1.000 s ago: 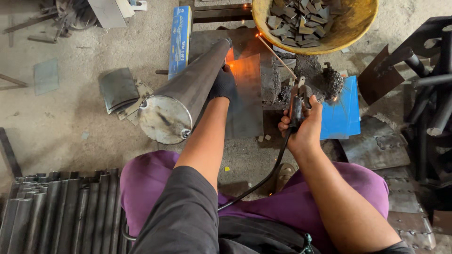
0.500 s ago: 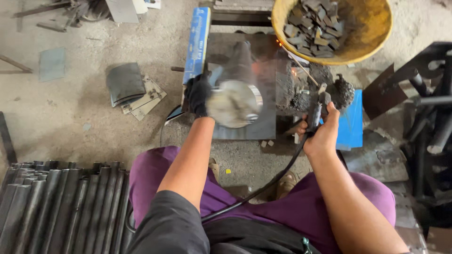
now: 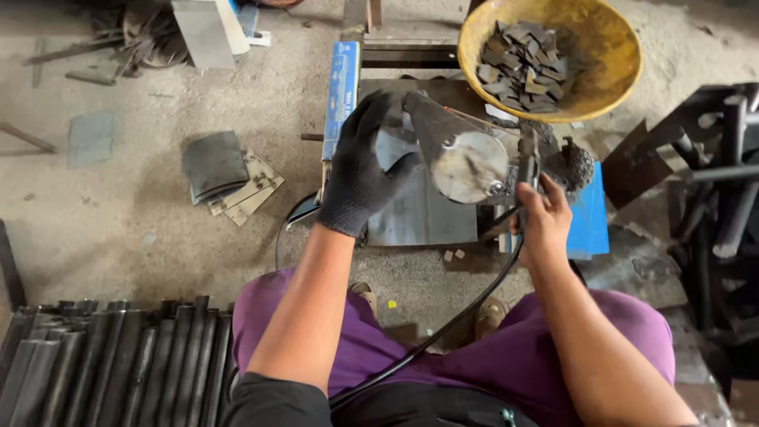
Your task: The person welds a metal pipe to a flat metal plate using a handheld welding torch. They hold the pipe with a gloved hand and apply the torch to the joint, creating bright sparks and light. The person adjusts the pipe's position on the plate and continues welding along the seam.
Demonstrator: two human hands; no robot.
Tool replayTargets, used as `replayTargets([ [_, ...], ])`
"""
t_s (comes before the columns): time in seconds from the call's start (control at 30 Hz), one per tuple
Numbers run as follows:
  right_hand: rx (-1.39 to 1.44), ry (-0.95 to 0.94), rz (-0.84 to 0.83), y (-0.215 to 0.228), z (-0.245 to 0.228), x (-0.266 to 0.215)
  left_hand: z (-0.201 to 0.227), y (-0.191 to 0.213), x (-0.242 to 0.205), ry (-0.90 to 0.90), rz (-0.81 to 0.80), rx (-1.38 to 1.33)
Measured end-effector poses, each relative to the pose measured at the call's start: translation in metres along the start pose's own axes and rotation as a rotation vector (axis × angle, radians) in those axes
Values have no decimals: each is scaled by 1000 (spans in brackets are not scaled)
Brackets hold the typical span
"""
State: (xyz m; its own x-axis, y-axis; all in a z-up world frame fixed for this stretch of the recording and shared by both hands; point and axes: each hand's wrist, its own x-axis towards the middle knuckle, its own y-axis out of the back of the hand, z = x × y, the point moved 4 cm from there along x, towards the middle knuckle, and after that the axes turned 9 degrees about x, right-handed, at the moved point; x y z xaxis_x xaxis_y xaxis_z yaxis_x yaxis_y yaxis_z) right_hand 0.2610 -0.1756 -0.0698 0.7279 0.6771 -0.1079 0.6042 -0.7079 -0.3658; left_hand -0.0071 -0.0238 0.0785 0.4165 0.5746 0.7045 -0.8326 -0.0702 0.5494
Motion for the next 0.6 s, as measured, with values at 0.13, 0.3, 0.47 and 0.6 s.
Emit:
replayTargets([
  [0.13, -448, 350, -123, -6, -20, -9, 34, 12, 26, -173, -102, -114],
  [0.3, -673, 424, -148, -21, -45, -21, 21, -2, 26, -113, -151, -291],
  [0.47, -705, 423, -184, -35, -60, -29, -3, -36, 21, 374, -327, -1754],
  [0.6, -716, 403, -203, -40, -65, -31, -9, -29, 11, 488, -312, -1666],
])
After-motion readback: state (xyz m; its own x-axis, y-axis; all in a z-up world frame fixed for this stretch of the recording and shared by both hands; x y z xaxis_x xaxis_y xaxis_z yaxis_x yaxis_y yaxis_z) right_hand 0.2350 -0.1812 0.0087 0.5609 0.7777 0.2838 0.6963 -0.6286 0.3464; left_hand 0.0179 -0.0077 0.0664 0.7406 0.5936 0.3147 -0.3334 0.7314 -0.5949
